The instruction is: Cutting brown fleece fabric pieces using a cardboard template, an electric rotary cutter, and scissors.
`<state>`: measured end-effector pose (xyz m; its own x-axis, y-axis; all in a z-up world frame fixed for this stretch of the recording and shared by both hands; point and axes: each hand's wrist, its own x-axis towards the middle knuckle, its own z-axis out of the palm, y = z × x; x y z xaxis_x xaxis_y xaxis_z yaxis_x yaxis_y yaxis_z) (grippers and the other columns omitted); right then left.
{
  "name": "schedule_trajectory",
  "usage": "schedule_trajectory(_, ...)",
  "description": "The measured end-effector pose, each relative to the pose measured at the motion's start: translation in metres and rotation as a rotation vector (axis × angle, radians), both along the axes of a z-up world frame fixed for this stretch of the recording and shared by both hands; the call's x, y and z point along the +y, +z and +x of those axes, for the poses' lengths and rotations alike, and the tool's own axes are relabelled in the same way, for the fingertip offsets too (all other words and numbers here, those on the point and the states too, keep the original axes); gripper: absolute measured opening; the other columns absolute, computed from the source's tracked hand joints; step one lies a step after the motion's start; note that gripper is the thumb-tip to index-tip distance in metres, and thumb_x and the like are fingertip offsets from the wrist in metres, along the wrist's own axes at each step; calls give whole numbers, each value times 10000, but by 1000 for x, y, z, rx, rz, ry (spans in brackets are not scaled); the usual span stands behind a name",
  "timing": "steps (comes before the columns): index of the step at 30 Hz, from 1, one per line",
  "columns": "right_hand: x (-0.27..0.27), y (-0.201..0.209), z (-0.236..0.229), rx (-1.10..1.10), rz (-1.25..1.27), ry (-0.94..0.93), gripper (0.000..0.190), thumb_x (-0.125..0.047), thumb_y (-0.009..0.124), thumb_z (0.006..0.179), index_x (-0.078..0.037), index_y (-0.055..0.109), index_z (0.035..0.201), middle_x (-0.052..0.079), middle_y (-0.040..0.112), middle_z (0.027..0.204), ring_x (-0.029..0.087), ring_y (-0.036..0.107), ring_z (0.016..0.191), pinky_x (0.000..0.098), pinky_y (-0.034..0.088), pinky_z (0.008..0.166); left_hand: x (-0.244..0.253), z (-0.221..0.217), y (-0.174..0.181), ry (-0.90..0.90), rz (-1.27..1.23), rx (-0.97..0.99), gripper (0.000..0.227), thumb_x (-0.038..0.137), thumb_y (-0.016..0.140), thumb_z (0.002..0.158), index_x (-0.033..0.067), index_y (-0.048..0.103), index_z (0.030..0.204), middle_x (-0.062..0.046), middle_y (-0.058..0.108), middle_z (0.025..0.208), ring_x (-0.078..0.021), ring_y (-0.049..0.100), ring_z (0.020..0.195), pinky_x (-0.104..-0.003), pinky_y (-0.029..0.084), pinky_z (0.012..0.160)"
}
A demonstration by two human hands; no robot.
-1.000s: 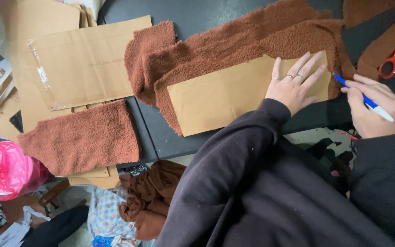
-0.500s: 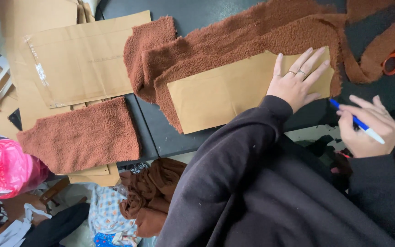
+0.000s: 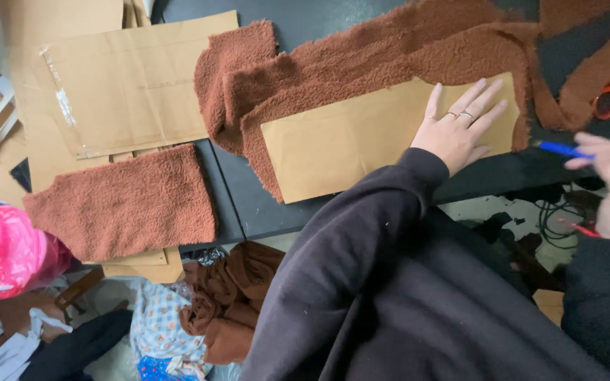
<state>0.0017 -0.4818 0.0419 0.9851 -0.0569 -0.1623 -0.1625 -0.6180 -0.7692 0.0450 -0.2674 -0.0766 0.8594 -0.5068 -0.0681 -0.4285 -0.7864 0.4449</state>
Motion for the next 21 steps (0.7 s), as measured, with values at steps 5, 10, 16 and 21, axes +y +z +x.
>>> schedule_trajectory(5, 53, -12, 37, 4, 368, -91, 188, -91, 533, 1141, 22, 636, 1250, 129, 694, 1151, 181, 717, 1051, 362, 611, 969, 42, -33, -21, 116, 0, -117, 753, 372, 727, 943, 233, 387, 1600, 60, 248, 1721, -92, 244, 1593, -620, 219, 1329)
schedule_trajectory(10, 100, -73, 58, 76, 630, -60, 131, -17, 640, 1138, 43, 645, 1255, 148, 720, 1192, 173, 727, 1083, 292, 603, 969, 65, -36, 9, 309, -10, -17, 829, 432, 736, 878, 174, 387, 1584, -3, 264, 1701, -165, 259, 1597, -666, 231, 1299)
schedule_trajectory(16, 100, -98, 65, 101, 480, -22, 147, -39, 638, 1138, 16, 661, 1272, 135, 747, 1160, 129, 659, 947, 230, 518, 811, 68, -25, 16, 331, 27, 25, 915, 540, 749, 799, 211, 380, 1569, -6, 243, 1690, -186, 251, 1585, -719, 219, 1259)
schedule_trajectory(21, 51, -104, 61, 0, 457, -25, 77, 38, 515, 1166, 32, 442, 1188, 160, 660, 1197, 226, 764, 1121, 344, 667, 932, 70, -25, 12, 364, 39, -49, 933, 585, 749, 806, 249, 362, 1586, 21, 227, 1705, -165, 249, 1593, -734, 214, 1269)
